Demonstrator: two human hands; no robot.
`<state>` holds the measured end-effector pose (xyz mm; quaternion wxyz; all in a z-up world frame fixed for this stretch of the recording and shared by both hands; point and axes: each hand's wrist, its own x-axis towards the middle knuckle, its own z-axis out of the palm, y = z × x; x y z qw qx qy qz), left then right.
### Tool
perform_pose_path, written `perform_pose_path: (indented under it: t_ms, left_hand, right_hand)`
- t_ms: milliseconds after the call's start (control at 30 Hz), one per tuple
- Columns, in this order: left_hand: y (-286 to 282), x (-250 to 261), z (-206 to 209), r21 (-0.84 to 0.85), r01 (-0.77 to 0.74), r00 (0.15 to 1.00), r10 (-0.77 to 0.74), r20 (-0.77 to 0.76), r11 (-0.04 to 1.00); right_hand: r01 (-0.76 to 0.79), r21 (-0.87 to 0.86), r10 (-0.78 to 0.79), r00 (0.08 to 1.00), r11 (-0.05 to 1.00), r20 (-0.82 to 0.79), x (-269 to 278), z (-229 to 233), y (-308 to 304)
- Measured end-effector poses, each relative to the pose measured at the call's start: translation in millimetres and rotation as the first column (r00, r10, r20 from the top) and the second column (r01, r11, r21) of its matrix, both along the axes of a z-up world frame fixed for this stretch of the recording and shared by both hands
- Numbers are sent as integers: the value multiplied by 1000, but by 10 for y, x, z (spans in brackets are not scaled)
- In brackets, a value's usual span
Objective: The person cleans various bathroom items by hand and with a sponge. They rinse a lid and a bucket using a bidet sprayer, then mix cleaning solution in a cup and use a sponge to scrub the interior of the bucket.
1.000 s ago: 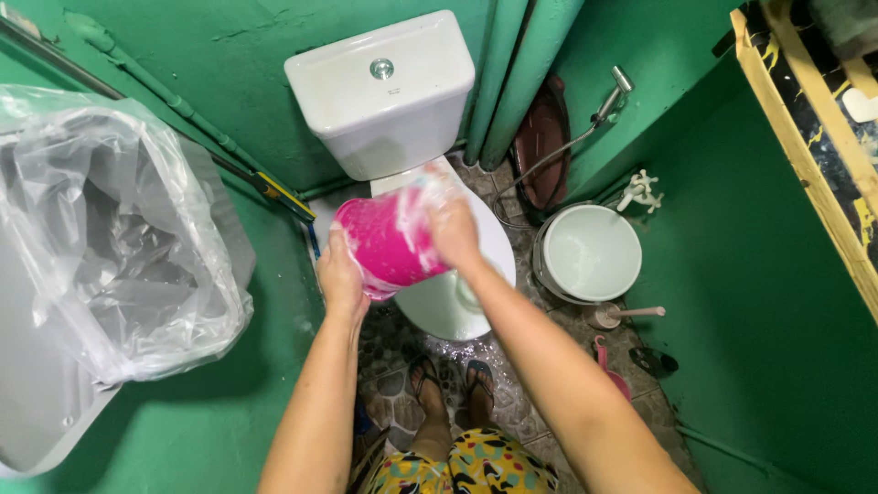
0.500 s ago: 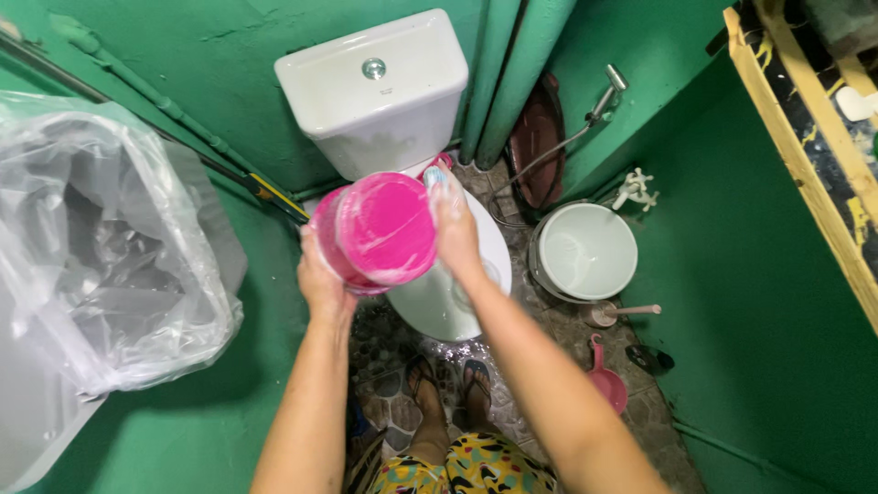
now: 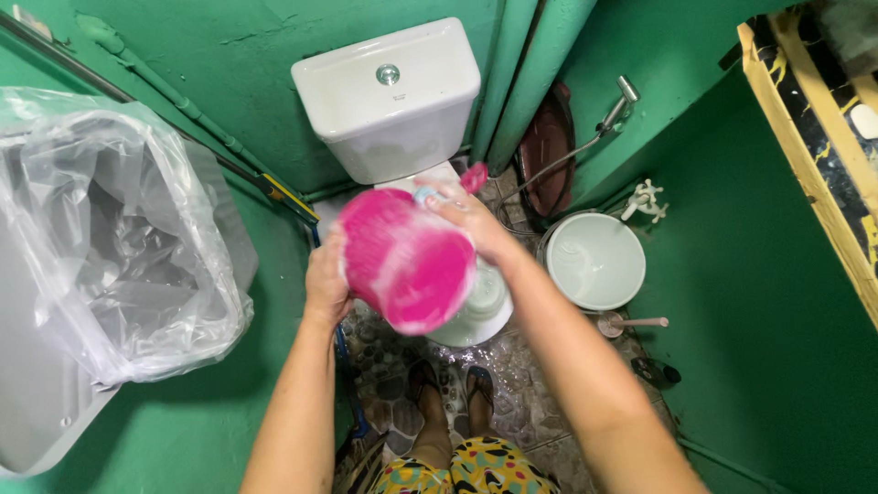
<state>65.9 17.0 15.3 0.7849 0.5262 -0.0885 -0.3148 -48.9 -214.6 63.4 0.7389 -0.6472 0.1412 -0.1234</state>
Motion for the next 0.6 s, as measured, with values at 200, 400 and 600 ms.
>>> perform_pose_path:
  t_ms: [200, 400, 600]
  left_hand:
    - [18, 57, -76, 438, -60, 871, -167, 461, 897]
    - [-30, -25, 13, 453, -46, 789, -246, 563, 890]
    - [-185, -60, 77, 429, 321, 822, -473, 316, 844]
  right_hand:
    - [-255, -265, 176, 941, 930, -288, 175, 65, 8]
    - [-141, -164, 136, 990, 976, -42, 206, -333, 3]
    - [-5, 83, 15, 993, 997, -113, 282, -664, 82]
